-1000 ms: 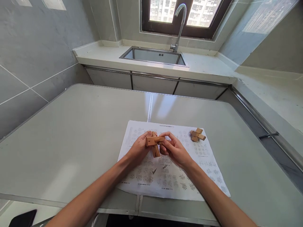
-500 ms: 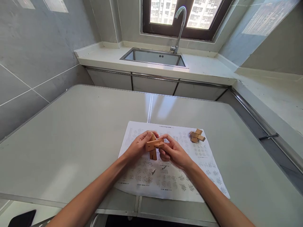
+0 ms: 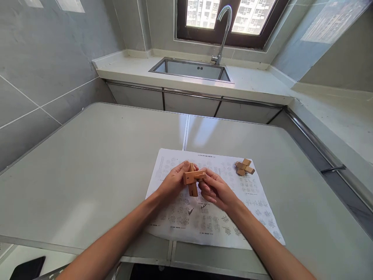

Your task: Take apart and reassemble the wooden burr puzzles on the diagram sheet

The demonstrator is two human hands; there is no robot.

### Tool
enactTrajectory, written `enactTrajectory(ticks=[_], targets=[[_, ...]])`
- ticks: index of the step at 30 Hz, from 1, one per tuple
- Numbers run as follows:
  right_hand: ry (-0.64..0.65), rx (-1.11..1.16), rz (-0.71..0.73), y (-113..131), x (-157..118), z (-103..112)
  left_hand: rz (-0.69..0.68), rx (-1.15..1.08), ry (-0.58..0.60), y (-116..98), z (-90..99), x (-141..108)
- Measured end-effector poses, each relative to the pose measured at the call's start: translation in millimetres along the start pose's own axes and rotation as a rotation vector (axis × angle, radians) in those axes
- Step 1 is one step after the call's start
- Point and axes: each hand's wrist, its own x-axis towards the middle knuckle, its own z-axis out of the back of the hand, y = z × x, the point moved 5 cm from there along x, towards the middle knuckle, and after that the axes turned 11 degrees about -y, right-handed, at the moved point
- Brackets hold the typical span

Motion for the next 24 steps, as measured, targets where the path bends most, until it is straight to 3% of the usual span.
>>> enactTrajectory(ticks=[8,24], targets=[[-0.027,0.142,0.065,7,-2,6,-0.103,0.189,-0.144,-2,7.1,-2],[-0.060,0.106,0.094,9,0,11,-0.018,0.088,-0.139,4,5.7,-1]])
